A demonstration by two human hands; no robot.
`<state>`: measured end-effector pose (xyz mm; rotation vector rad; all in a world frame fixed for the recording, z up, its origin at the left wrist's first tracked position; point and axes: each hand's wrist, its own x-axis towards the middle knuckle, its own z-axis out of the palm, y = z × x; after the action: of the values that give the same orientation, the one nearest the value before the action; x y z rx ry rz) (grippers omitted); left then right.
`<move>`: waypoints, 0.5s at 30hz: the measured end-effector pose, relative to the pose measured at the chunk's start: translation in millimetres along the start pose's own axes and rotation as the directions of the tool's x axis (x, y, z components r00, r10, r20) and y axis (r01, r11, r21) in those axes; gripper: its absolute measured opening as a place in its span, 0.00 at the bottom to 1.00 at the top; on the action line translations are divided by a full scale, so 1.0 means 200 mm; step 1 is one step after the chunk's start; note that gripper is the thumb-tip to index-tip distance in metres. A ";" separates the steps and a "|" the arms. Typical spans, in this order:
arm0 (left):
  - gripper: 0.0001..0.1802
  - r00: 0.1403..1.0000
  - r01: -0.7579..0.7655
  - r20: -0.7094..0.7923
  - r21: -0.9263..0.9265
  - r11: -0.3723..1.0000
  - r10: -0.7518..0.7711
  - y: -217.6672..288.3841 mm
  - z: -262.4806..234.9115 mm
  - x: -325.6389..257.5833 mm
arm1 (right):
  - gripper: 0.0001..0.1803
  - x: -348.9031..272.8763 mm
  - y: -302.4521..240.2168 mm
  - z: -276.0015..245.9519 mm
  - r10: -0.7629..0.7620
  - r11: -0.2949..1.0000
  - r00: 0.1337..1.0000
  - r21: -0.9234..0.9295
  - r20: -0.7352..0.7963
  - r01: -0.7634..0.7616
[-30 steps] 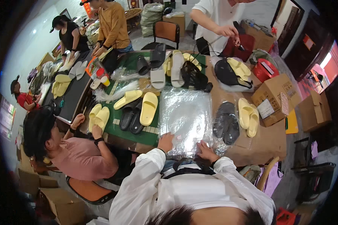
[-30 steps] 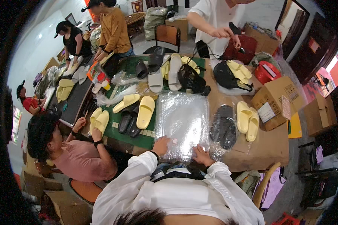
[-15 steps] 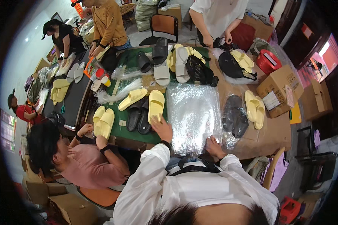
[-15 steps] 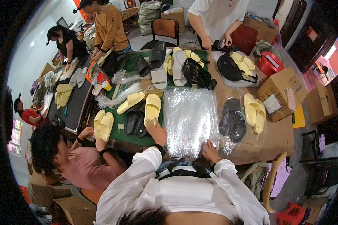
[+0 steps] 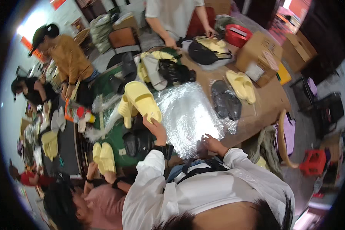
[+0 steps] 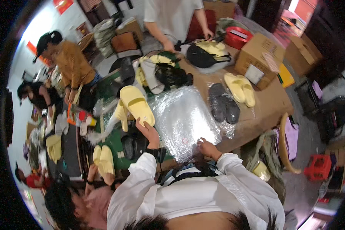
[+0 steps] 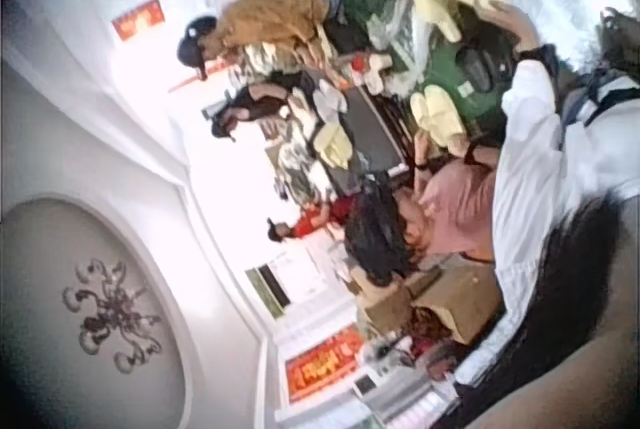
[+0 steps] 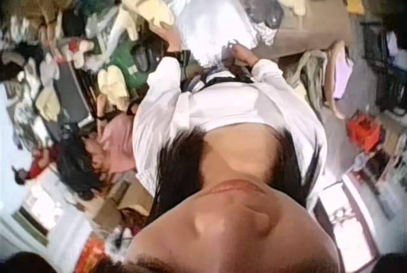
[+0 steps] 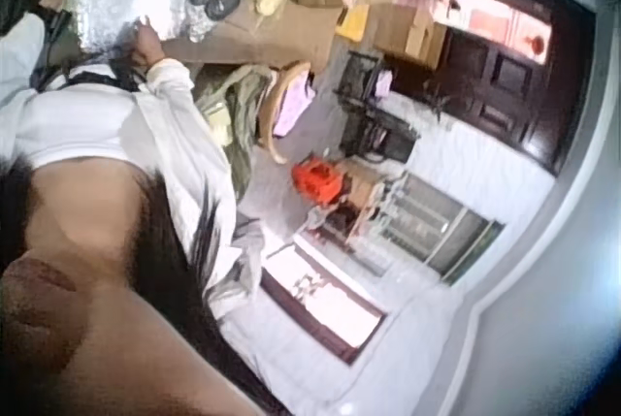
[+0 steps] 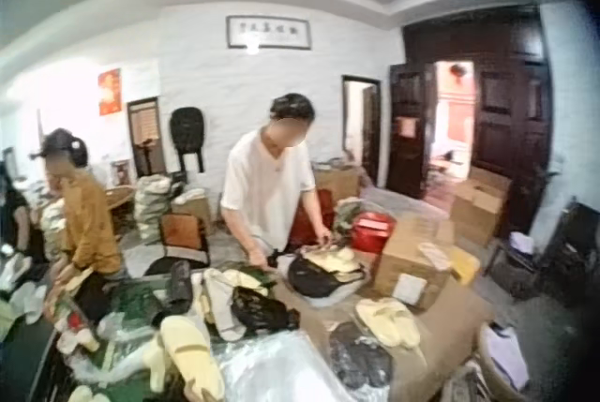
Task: The recorder is packing finished shoes and sandals into a large bag.
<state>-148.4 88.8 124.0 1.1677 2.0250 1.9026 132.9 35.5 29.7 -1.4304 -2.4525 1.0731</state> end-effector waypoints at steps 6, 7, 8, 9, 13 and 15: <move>0.08 0.918 -0.117 0.382 0.002 0.993 0.107 0.04 0.19 -0.25 | 0.17 -0.14 -0.10 -0.05 0.251 0.965 0.950 0.129 -0.184 -0.230; 0.08 0.905 -0.031 0.424 -0.029 0.999 0.040 -0.02 0.22 -0.30 | 0.17 -0.18 -0.11 -0.04 0.317 0.944 0.938 0.140 -0.139 -0.298; 0.10 0.878 0.022 0.477 0.003 1.000 -0.021 -0.07 0.25 -0.36 | 0.18 -0.22 -0.08 0.00 0.296 0.951 0.937 0.144 -0.184 -0.272; 0.10 0.862 0.019 0.507 -0.003 1.000 -0.014 -0.19 0.25 -0.43 | 0.18 -0.26 -0.08 0.01 0.325 0.941 0.926 0.162 -0.194 -0.296; 0.21 0.532 -0.315 0.847 0.199 0.928 -0.001 -0.30 0.33 -0.61 | 0.19 -0.36 0.06 -0.10 0.260 0.965 0.895 0.134 -0.361 -0.226; 0.23 0.522 -0.342 0.853 0.218 0.914 -0.008 -0.34 0.30 -0.61 | 0.22 -0.33 0.00 -0.28 0.186 0.981 0.773 0.075 -0.606 -0.178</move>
<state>-59.0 70.9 3.2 1.9365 1.6911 0.6446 193.1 12.3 86.7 -1.7021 -1.8636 0.5124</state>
